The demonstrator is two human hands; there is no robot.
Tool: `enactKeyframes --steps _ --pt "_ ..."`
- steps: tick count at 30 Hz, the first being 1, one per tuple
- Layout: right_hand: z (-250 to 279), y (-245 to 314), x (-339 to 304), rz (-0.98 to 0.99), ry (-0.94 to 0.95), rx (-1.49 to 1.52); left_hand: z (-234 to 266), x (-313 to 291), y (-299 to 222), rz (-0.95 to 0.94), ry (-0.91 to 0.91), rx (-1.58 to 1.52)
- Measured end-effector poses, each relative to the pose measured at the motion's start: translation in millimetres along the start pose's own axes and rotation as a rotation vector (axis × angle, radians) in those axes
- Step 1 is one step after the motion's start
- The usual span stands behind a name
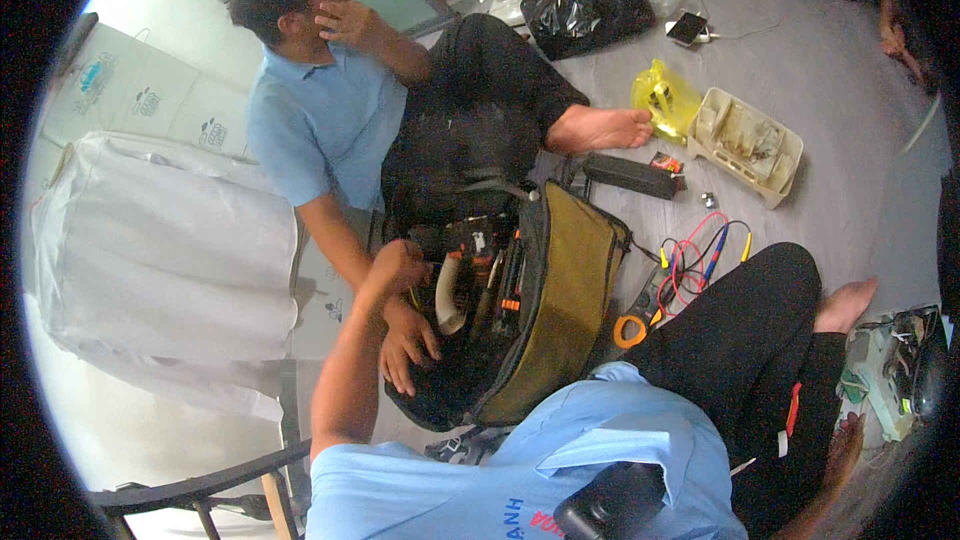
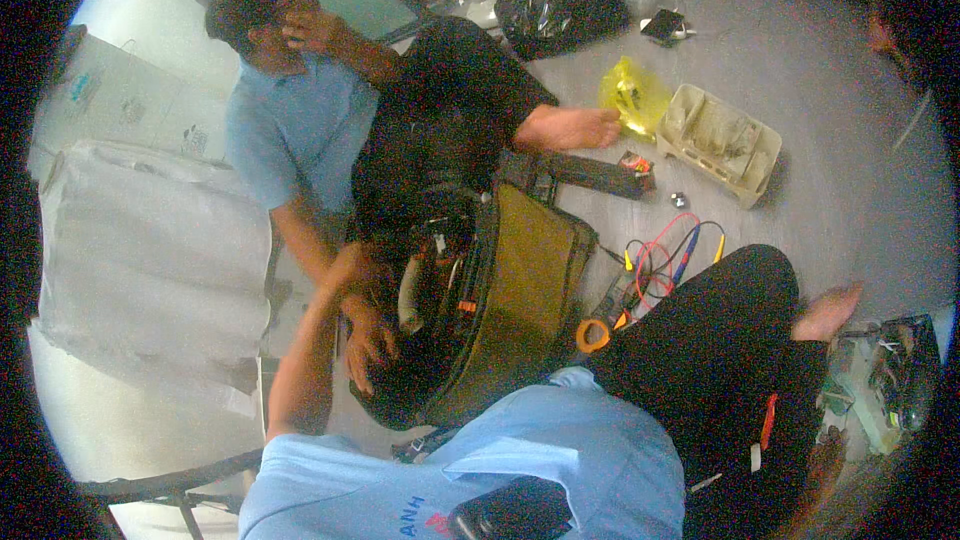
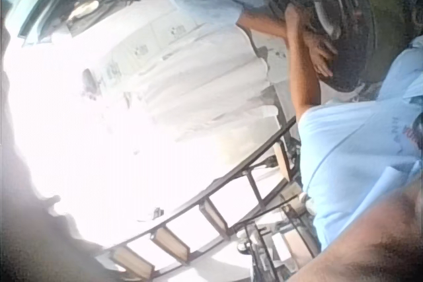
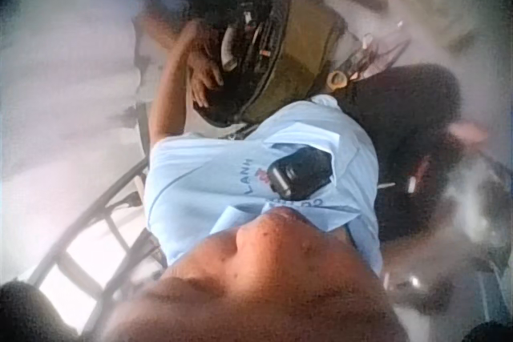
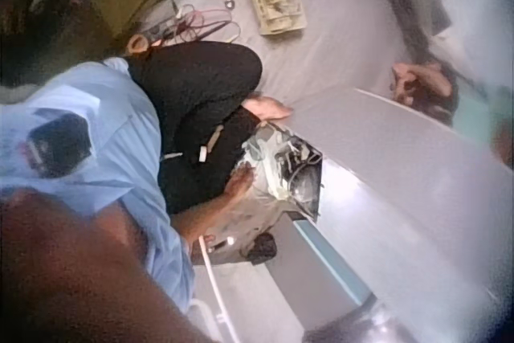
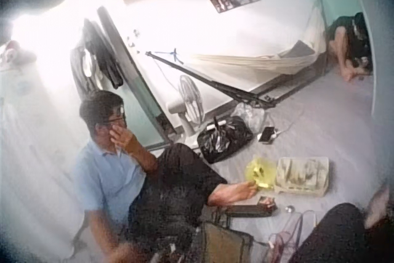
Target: The person sits on the floor and repairs an appliance by stripping and twisting wires, using pliers and a screwdriver. They then use a multimeter to test the connections and pack the tools into a bag.
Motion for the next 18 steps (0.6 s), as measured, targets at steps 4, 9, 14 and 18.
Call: enactKeyframes --steps 4,9,14,18 --pt "-4.5 3.9 -7.1 0.075 -0.044 -0.001 95.9 -30.9 -97.4 0.193 0.239 -0.936" --pt "-19.2 17.1 1.6 0.328 0.052 -0.166 196.2 -50.2 -206.5 -0.253 -0.090 -0.221" --pt "-174.9 118.0 -121.0 0.667 0.065 -0.483 239.7 -68.0 -302.3 -0.490 -0.146 -0.034" --pt "-324.4 182.4 -236.6 0.875 0.637 -0.216 237.1 -68.8 -371.4 -0.637 -0.408 -0.146"
Point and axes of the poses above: each hand's wrist, its own x-axis towards the middle knuckle, its own z-axis out of the back of the hand, y = z × x, the point moved 5 cm from there along x, towards the middle knuckle, and after that the axes turned 4 degrees about -y, right-handed, at the moved point
